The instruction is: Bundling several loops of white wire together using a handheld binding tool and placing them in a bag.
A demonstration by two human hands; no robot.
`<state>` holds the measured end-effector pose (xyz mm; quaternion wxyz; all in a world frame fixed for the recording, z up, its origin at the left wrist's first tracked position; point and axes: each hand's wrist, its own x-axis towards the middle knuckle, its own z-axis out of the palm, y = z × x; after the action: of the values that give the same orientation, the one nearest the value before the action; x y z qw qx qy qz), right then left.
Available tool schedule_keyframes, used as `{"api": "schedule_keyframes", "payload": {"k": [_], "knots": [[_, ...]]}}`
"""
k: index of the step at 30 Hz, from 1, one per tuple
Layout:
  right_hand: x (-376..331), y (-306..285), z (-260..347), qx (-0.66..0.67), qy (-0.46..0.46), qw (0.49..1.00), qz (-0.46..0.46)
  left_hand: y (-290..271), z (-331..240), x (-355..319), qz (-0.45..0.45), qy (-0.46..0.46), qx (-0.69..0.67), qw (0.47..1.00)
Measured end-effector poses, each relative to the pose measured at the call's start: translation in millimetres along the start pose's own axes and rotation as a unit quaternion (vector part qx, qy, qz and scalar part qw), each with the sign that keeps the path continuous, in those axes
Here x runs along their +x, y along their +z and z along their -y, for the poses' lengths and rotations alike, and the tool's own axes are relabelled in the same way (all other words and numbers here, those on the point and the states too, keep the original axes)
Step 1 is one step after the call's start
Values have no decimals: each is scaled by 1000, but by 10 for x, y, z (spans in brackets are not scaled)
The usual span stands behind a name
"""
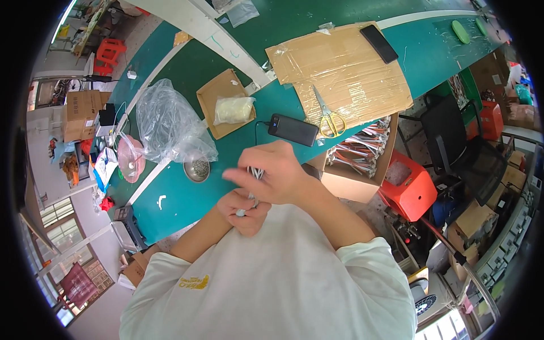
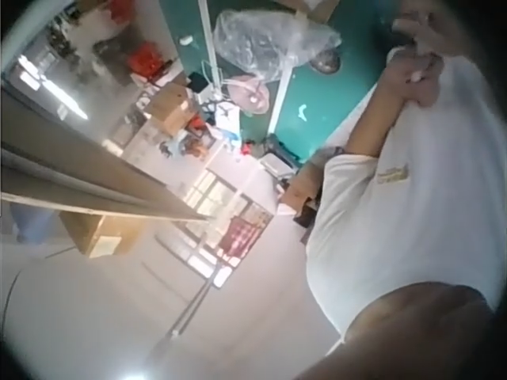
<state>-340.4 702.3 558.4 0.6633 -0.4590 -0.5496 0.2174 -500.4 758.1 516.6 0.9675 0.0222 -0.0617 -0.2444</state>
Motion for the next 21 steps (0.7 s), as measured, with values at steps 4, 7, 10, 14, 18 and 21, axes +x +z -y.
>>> {"api": "schedule_keyframes", "payload": {"k": [4,7,10,14,18,21], "knots": [[-60,-5,-45,-87,74,993,-13,247,-120,138,-266,52,358,893],[-54,-36,-56,-147,66,986,-36,426,-265,236,-354,25,655,667],[-34,-73,-20,-148,168,973,-47,523,-196,314,-384,71,579,715],[-4,-135,20,-63,223,967,-104,402,-149,246,-398,119,326,849],[-80,-381,95,-119,180,976,-41,431,-178,213,-353,164,205,898],[-72,-369,86,-203,92,974,34,433,-164,234,-360,139,223,895]]}}
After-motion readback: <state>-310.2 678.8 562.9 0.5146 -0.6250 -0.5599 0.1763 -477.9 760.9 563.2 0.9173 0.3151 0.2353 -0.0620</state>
